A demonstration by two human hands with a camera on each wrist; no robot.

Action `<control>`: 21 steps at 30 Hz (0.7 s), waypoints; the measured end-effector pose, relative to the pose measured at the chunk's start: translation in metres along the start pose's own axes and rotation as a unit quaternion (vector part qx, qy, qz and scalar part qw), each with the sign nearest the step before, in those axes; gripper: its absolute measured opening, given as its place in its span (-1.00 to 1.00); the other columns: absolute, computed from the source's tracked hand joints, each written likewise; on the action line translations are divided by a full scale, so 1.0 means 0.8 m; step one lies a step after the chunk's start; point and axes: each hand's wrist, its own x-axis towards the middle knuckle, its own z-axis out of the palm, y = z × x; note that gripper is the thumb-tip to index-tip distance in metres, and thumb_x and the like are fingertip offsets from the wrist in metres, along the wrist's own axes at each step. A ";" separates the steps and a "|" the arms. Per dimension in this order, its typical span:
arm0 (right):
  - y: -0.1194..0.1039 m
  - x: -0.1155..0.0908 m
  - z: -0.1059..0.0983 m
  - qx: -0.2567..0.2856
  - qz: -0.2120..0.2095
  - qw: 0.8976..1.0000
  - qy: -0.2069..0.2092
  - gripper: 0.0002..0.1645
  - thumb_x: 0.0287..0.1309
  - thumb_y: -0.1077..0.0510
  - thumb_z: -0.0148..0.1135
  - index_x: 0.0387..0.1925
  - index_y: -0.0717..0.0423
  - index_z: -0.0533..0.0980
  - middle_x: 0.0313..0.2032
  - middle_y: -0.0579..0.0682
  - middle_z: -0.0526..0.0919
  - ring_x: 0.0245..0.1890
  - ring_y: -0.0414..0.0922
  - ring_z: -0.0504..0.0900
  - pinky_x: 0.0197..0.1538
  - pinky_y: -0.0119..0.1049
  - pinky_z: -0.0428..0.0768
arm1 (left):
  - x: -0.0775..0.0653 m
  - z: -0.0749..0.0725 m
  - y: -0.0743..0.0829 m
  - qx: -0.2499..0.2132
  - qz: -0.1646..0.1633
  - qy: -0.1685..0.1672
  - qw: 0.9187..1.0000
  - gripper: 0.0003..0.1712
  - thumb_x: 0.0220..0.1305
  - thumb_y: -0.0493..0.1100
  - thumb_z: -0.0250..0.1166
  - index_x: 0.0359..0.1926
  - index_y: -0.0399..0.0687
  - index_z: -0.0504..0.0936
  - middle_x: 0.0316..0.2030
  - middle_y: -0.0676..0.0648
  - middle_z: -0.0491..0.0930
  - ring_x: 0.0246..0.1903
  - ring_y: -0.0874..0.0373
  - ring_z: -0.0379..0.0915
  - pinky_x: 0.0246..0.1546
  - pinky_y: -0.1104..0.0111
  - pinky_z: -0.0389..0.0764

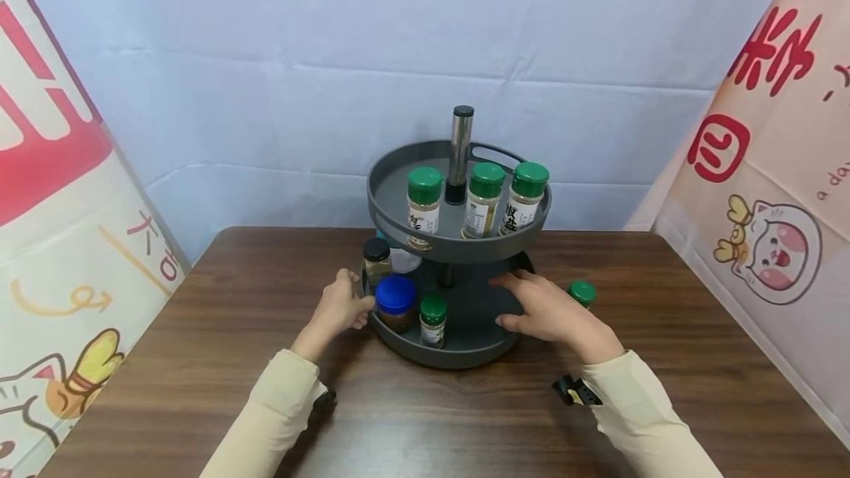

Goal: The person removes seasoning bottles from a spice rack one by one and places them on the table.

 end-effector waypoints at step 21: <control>-0.037 0.021 0.011 0.022 -0.087 0.996 0.017 -0.38 0.02 0.08 0.27 0.14 0.17 0.37 0.10 0.16 0.43 0.02 -0.03 0.42 -0.01 -0.01 0.48 | -0.002 0.000 -0.003 0.001 0.004 -0.006 1.000 -0.48 0.03 -0.30 0.20 0.02 -0.31 0.24 -0.62 -0.17 0.55 -0.71 0.10 0.48 -0.66 0.27 0.60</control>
